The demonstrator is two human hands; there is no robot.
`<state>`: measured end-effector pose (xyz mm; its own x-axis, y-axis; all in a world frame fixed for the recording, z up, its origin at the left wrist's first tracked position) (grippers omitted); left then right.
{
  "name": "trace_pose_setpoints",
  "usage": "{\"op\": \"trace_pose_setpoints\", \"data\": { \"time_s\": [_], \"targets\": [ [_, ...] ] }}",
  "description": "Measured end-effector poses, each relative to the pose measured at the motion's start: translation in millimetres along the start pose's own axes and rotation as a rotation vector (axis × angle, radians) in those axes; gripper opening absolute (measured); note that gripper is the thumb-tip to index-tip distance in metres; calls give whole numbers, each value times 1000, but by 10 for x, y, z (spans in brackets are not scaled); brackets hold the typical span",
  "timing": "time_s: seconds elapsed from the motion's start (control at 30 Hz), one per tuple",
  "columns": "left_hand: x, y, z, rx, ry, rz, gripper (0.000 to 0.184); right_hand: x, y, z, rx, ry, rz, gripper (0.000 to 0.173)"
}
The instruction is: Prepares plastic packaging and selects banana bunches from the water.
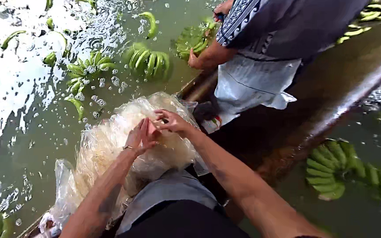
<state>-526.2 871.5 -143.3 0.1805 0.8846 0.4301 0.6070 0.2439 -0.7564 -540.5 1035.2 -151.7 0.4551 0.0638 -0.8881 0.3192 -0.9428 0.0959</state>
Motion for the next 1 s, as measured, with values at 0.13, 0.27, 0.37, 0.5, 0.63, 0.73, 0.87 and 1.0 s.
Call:
{"op": "trace_pose_setpoints", "data": {
  "time_s": [0.13,0.27,0.37,0.5,0.63,0.73,0.87,1.0],
  "targets": [
    [-70,227,-27,153,-139,-57,117,-68,-84,-615,264,68,-192,51],
    [-99,137,-137,290,-140,-250,92,-269,226,-886,251,2,-622,57],
    [5,46,-209,405,-217,-269,70,-253,484,-868,292,-147,-787,55],
    [83,58,-194,461,-208,-248,45,-108,621,-785,221,-51,-805,58],
    [76,87,-170,483,-184,-236,38,-69,630,-735,198,-37,-822,57],
    [104,87,-157,472,-177,-175,43,-136,629,-735,210,-102,-828,55],
    [75,119,-197,467,-195,-208,50,-121,624,-691,191,-75,-850,55],
    [78,132,-204,467,-182,-198,45,-102,653,-659,199,-74,-854,52]
  ]
}}
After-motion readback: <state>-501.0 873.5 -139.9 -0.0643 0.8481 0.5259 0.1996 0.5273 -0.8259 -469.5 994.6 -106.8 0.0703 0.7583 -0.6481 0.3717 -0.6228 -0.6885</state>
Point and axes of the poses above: each hand's wrist, its own z-axis towards the middle knuckle, its own y-axis out of the palm, x = y × z, the point moved 7 cm from there along z, towards the middle knuckle, and after that the axes turned 10 degrees about z, right-handed, at the moved point
